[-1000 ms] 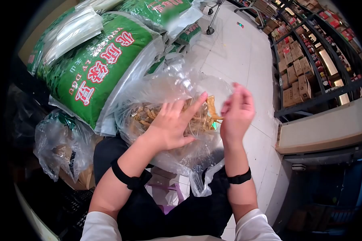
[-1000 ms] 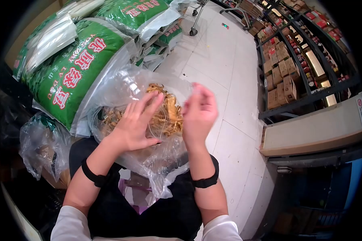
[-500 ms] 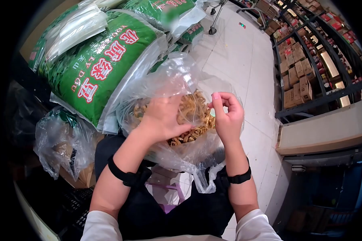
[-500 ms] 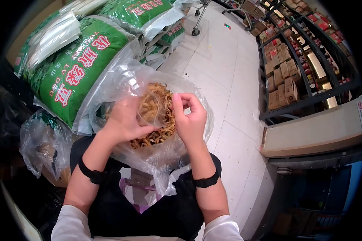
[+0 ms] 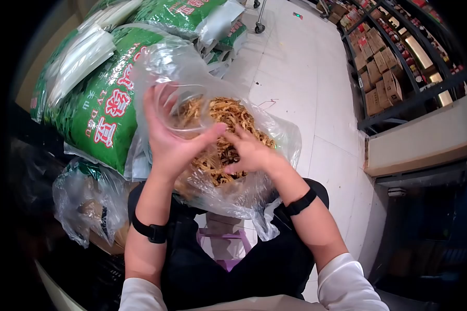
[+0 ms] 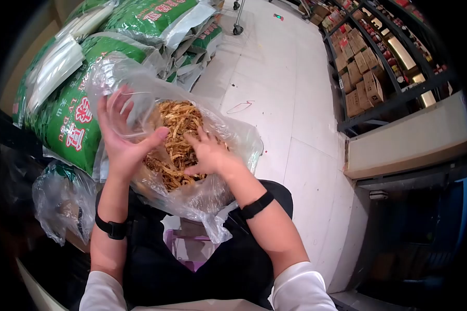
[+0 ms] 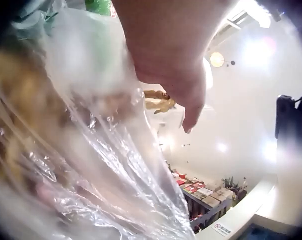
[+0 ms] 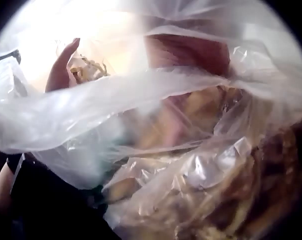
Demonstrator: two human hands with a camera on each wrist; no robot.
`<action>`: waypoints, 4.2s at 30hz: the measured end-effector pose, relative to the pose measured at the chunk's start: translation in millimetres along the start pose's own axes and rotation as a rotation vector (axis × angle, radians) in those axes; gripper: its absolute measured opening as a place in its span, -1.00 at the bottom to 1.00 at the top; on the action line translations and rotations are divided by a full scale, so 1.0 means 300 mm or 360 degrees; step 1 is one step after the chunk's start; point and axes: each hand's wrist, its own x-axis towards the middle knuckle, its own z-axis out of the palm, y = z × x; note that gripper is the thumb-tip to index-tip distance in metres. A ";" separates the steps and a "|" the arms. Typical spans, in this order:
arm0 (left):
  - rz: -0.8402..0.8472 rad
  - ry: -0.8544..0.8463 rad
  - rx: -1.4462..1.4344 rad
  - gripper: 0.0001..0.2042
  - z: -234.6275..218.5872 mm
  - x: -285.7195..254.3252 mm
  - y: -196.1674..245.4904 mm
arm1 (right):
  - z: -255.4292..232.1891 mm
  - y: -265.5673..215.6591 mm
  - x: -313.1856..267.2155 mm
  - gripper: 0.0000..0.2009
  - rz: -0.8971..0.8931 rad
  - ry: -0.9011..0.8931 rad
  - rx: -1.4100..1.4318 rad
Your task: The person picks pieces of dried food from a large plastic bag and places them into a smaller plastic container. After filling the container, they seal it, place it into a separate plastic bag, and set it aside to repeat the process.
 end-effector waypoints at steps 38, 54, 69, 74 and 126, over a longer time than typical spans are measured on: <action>0.0298 -0.0429 0.0254 0.12 0.056 -0.024 0.099 | -0.179 0.128 -0.063 -0.68 0.0175 0.0766 0.1246; -0.0203 -0.1119 0.1147 -0.27 0.113 -0.015 0.147 | -0.205 0.098 -0.014 -0.75 -0.0111 0.1774 0.1968; -0.0230 -0.1141 0.1183 0.15 0.169 -0.050 0.067 | -0.183 0.025 -0.011 -0.75 -0.0074 0.1256 0.2380; -0.0080 -0.1095 0.1180 0.05 0.151 -0.090 -0.010 | -0.169 0.009 -0.021 -0.67 -0.0191 0.0880 0.2182; 0.0063 -0.1258 0.0927 0.11 0.105 -0.079 0.057 | -0.249 0.071 -0.128 -0.72 0.0061 -0.0282 0.1633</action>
